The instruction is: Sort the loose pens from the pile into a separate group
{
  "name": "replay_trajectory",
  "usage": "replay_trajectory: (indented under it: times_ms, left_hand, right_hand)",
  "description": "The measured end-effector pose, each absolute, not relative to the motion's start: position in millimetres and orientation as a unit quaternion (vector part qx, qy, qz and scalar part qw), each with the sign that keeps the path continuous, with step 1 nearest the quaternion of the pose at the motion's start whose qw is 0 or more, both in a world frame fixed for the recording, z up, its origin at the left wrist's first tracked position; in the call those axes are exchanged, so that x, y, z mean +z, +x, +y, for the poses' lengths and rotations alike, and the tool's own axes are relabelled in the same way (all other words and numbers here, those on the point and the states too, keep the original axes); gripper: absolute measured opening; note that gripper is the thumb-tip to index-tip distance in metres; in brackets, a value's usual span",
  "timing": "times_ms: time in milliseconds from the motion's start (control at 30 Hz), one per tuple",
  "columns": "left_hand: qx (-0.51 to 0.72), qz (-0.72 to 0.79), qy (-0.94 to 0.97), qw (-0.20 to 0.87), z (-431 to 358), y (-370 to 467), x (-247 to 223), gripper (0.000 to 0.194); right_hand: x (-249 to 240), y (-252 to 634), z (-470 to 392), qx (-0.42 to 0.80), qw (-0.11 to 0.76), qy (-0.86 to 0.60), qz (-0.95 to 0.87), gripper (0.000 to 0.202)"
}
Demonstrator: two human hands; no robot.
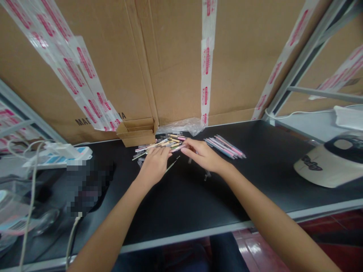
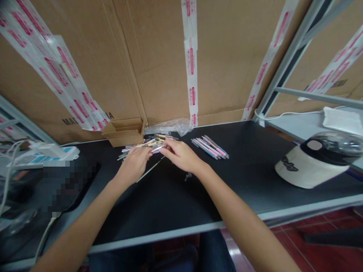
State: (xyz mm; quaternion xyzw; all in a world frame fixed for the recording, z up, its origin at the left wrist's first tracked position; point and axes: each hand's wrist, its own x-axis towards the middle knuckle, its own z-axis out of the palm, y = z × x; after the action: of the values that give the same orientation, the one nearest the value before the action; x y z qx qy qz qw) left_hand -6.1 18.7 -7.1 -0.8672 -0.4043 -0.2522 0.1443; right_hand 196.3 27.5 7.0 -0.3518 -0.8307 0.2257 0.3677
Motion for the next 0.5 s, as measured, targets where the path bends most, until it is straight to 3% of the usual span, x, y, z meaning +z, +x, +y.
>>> replay_trajectory:
  times_ms: [133,367,500]
  left_hand:
    - [-0.243,-0.39,-0.885,0.075,17.4,-3.0,-10.5,0.02]
    - [-0.25,-0.393,-0.883,0.063,15.0,1.0,-13.0,0.021]
    - [-0.269,-0.393,-0.873,0.104,14.4,0.6,-10.6,0.019]
  right_hand:
    - [14.6,201.5,21.7,0.087,0.356,-0.341,-0.866,0.022]
    - [11.8,204.4,27.3,0.047,0.339,-0.367,-0.865,0.024]
    - [10.9,202.8,28.8,0.085,0.322,-0.414,-0.847,0.041]
